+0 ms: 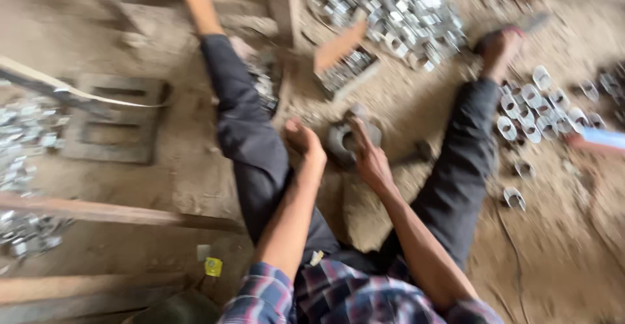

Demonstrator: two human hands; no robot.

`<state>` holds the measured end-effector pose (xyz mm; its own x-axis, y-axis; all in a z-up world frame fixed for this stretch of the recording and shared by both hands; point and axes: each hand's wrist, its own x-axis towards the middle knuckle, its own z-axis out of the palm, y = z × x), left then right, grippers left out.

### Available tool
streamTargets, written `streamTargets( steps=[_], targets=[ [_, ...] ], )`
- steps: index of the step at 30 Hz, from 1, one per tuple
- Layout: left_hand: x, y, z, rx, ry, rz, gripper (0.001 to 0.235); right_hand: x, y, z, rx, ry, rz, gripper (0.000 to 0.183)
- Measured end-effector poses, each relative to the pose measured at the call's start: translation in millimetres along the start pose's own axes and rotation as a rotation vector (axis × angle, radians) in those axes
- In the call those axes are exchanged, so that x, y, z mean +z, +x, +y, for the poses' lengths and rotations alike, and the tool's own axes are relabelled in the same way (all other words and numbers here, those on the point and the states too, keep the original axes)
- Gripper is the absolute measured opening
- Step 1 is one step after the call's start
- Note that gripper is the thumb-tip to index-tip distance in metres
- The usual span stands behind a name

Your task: The person uses a hammer to drive a metal pin into a metal base while sitting on the ground, handling various metal rings and components.

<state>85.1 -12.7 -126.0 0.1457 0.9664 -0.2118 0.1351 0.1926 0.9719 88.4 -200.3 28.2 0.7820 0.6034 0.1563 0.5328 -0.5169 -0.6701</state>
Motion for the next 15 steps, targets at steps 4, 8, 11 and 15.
streamTargets(
  steps=[4,8,11,15],
  targets=[
    [10.7,7.4,-0.2,0.016,-0.066,0.089,0.018,-21.3,1.4,-24.9,0.147,0.044,-0.019,0.068],
    [18.3,-9.9,0.8,0.068,-0.196,0.099,0.015,-46.5,18.3,-49.2,-0.103,0.038,0.147,0.063],
    [14.7,-17.8,21.1,-0.005,-0.266,0.036,0.015,-45.9,21.5,-54.9,-0.194,0.025,0.209,0.063],
    [3.9,-22.4,34.7,-0.150,-0.287,-0.010,0.015,-15.7,13.5,-38.1,0.114,0.020,-0.032,0.057]
  ],
)
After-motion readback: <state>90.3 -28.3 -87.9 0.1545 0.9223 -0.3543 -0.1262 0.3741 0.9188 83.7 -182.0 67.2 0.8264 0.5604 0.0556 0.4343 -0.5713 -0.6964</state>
